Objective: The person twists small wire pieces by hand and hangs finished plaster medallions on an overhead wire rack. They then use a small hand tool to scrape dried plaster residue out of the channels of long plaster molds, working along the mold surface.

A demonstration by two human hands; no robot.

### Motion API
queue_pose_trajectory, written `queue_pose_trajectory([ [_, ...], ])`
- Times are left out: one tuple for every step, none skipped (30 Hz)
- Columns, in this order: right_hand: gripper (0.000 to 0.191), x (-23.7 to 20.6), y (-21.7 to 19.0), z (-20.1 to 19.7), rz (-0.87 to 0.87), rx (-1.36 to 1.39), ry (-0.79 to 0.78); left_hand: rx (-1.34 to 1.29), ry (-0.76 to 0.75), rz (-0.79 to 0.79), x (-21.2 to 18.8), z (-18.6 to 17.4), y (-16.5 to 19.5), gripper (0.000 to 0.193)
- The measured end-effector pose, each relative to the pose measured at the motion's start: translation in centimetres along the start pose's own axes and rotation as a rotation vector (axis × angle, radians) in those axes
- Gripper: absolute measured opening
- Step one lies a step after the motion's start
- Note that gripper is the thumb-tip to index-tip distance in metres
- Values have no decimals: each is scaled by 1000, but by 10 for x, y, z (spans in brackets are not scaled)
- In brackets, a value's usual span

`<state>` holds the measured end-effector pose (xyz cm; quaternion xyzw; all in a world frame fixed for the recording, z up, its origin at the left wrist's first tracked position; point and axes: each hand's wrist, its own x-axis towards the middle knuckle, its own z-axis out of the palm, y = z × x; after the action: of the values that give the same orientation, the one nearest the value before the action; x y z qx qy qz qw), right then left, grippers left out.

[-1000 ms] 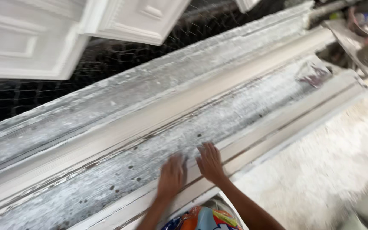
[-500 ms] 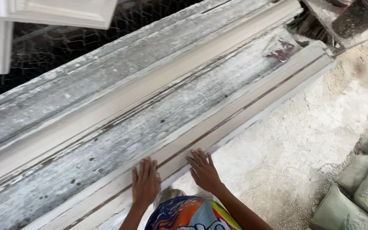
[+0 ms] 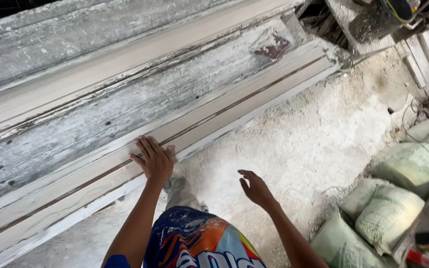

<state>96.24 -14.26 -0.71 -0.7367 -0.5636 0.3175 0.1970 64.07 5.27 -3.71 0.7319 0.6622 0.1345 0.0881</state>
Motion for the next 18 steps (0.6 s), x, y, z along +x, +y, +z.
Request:
queue_pose_trajectory([
  [33,16,10,-15,18,31,-7,51,17,-15,4,4,11,88],
  [33,32,18,-30,5,111,5,104,30,-29,7,7,18,89],
  [34,48,25,-44,-5,192,18,85,27,-46,10,9,23,90],
  [35,64,30,-58,-17,272,33,66,25,-61,11,9,25,91],
  [35,82,34,-70,-3,283,56,45,29,-76,14,10,27,92],
  [34,100,36,-83,12,295,80,45,31,-77,15,10,27,91],
  [34,117,38,-93,32,310,104,47,27,-76,17,10,27,90],
  [34,129,41,-103,75,335,110,49,13,-78,18,10,27,89],
  [34,141,44,-117,120,355,110,49,23,-82,19,10,28,89],
  [35,157,47,-130,160,374,108,49,36,-88,20,9,29,89],
  [36,175,52,-146,135,349,91,49,49,-95,21,9,30,89],
  [38,193,57,-161,109,329,75,71,36,-98,21,8,32,89],
  [39,215,62,-175,77,308,59,92,29,-103,22,8,34,90],
  [40,242,66,-189,97,343,90,113,22,-115,23,6,36,91],
  [40,268,69,-202,121,376,114,100,57,-107,24,5,39,89],
  [41,290,72,-211,149,409,135,90,87,-99,25,3,40,88],
  [44,311,75,-219,159,428,137,78,124,-93,26,1,43,87],
  [48,339,74,-228,157,444,139,85,124,-110,27,0,45,84],
])
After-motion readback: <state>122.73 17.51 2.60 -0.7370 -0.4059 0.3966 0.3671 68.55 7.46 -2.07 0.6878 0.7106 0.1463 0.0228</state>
